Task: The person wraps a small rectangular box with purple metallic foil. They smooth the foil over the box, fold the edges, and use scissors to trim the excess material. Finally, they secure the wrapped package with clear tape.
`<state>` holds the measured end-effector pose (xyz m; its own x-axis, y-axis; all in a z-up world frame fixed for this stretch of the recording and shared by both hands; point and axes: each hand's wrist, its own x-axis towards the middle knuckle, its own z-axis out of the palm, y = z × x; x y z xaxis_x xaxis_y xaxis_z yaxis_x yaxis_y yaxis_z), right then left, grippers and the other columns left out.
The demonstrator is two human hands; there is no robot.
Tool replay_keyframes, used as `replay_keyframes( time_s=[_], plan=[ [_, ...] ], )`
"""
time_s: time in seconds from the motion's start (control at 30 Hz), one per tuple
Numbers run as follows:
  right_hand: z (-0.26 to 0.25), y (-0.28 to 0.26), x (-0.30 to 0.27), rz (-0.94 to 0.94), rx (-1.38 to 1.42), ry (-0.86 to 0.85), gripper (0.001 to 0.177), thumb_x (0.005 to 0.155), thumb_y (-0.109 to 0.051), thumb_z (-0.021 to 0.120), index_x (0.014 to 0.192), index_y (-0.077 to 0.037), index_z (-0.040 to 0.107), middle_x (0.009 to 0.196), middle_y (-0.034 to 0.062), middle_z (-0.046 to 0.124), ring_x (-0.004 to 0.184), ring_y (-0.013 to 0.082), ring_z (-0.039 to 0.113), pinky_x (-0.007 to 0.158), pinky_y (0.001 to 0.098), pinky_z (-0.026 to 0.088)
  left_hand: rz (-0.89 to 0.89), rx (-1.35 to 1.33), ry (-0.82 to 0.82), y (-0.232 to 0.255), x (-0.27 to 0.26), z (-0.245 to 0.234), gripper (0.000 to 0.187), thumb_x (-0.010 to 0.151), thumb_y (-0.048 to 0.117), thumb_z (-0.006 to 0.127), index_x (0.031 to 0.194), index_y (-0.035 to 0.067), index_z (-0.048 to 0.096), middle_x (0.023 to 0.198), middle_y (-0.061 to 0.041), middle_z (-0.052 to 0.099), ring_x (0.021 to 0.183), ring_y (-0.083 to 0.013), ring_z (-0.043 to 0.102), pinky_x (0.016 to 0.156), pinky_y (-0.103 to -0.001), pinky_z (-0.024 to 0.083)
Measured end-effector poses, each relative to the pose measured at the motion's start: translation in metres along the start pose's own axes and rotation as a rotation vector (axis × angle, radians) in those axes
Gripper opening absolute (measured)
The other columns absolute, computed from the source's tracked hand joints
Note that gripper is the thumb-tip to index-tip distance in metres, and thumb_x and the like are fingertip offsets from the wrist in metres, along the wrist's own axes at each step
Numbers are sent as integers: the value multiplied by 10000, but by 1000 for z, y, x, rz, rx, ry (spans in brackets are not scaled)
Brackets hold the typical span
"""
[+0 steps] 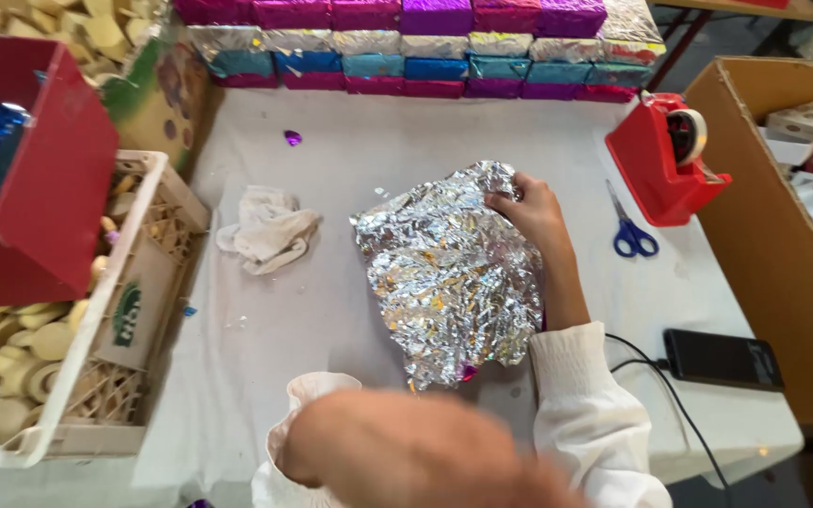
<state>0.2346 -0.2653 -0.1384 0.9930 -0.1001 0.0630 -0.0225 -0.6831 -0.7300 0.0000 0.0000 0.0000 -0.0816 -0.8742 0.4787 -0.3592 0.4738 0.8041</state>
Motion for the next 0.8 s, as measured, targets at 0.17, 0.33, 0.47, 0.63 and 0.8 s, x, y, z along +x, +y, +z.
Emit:
replay_keyframes(
  time_s=[0.17, 0.33, 0.47, 0.63, 0.8],
  plan=[
    [5, 7, 4, 31, -53, 0, 408, 854, -334, 865, 988, 19, 710, 760, 100, 682, 652, 149, 575, 596, 362, 456, -464, 401, 490, -41, 27, -47, 608, 827, 112, 681, 1408, 148, 503, 920, -49, 714, 874, -286, 721, 789, -385, 560],
    [-3, 16, 7, -84, -60, 61, 398, 818, -370, 834, 980, -19, 739, 712, 88, 679, 636, 150, 603, 590, 347, 471, -749, 1219, 900, -224, -20, -62, 421, 926, 268, 658, 1308, 98, 612, 1390, -180, 560, 1319, -379, 513, 1088, -529, 393],
    [-4, 16, 7, -55, 23, 50, 431, 850, -417, 801, 996, -19, 725, 712, 78, 678, 626, 144, 599, 579, 334, 476, -721, 978, 1009, -237, -54, -61, 463, 998, 268, 623, 1415, 79, 553, 1538, -181, 491, 1414, -385, 444, 1153, -517, 357],
    [-15, 43, 14, 29, 364, -37, 465, 1019, -486, 570, 1017, -58, 753, 811, 67, 716, 688, 148, 636, 632, 339, 528, -735, 1047, 900, -242, -59, -59, 681, 1034, 413, 574, 1571, 48, 369, 1663, -206, 301, 1543, -389, 284, 1234, -588, 182],
    [-29, 56, -13, -50, -132, 58, 402, 966, -450, 654, 1118, -93, 757, 941, 73, 772, 826, 162, 706, 754, 344, 543, -708, 1033, 888, -244, -62, -60, 730, 1046, 474, 502, 1596, 37, 305, 1669, -229, 284, 1546, -397, 261, 1225, -592, 162]
  ],
)
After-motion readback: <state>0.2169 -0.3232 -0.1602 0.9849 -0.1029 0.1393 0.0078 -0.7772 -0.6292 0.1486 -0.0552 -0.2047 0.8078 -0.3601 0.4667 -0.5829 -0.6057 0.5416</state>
